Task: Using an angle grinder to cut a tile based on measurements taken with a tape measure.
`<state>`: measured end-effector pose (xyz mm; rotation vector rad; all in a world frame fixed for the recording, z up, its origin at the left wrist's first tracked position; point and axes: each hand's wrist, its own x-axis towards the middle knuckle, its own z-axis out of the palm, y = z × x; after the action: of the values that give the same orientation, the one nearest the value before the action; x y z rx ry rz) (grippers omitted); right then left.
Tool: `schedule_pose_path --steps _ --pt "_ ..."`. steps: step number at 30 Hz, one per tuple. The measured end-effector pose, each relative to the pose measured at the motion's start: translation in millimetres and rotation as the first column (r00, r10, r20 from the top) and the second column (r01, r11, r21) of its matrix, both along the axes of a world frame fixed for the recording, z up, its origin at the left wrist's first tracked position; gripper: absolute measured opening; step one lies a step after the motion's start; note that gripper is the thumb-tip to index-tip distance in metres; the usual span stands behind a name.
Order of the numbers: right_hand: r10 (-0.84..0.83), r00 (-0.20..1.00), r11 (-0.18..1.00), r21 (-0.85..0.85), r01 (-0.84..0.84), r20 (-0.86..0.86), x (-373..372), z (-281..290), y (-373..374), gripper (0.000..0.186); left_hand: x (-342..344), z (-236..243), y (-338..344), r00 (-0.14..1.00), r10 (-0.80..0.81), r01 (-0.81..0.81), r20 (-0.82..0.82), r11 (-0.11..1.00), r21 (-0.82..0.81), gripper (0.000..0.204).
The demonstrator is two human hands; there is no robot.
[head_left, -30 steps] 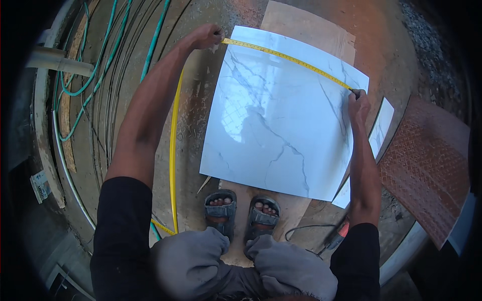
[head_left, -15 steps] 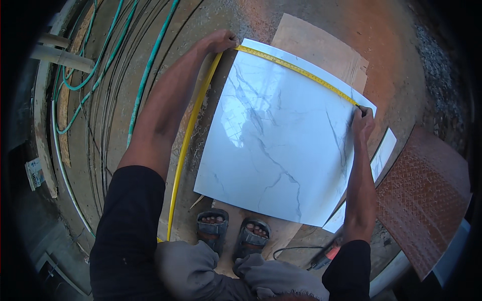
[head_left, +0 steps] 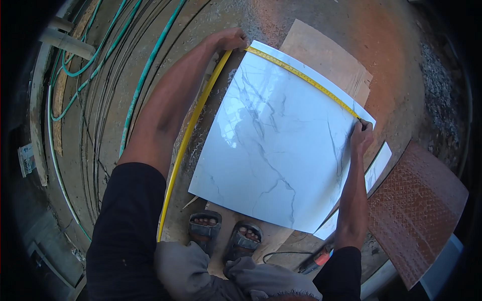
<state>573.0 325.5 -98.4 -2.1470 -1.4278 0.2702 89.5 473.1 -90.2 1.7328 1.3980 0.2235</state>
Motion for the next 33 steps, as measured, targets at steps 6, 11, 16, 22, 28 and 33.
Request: schedule_pose_path --steps 6,11,16,22,28,33 --pt "0.006 1.0 1.0 0.002 -0.006 0.005 5 -5 0 0.025 -2 1 0 0.998 -0.01 0.011 0.069 1.0 -0.015 0.019" --pt "0.024 1.0 0.999 0.042 -0.023 -0.02 5 -6 0 0.025 -3 -3 1 0.996 0.006 -0.002 0.088 0.999 -0.043 0.018" --pt "0.02 1.0 1.0 0.023 -0.02 0.005 7 -7 0 0.025 -3 -5 0 0.997 0.018 -0.014 0.079 0.999 -0.052 0.016" --pt "0.027 1.0 0.999 0.033 -0.027 0.003 7 -10 1 0.025 -3 -6 -4 0.996 0.032 -0.027 0.085 0.998 -0.057 0.016" --pt "0.016 1.0 1.0 0.02 -0.016 -0.005 6 -8 1 0.023 -5 -9 -7 0.99 0.034 -0.026 0.134 0.998 -0.062 0.02" --pt "0.028 0.999 0.999 0.025 -0.029 0.024 8 -10 1 0.025 -6 -10 -6 0.995 -0.01 0.006 0.096 0.999 0.041 0.021"
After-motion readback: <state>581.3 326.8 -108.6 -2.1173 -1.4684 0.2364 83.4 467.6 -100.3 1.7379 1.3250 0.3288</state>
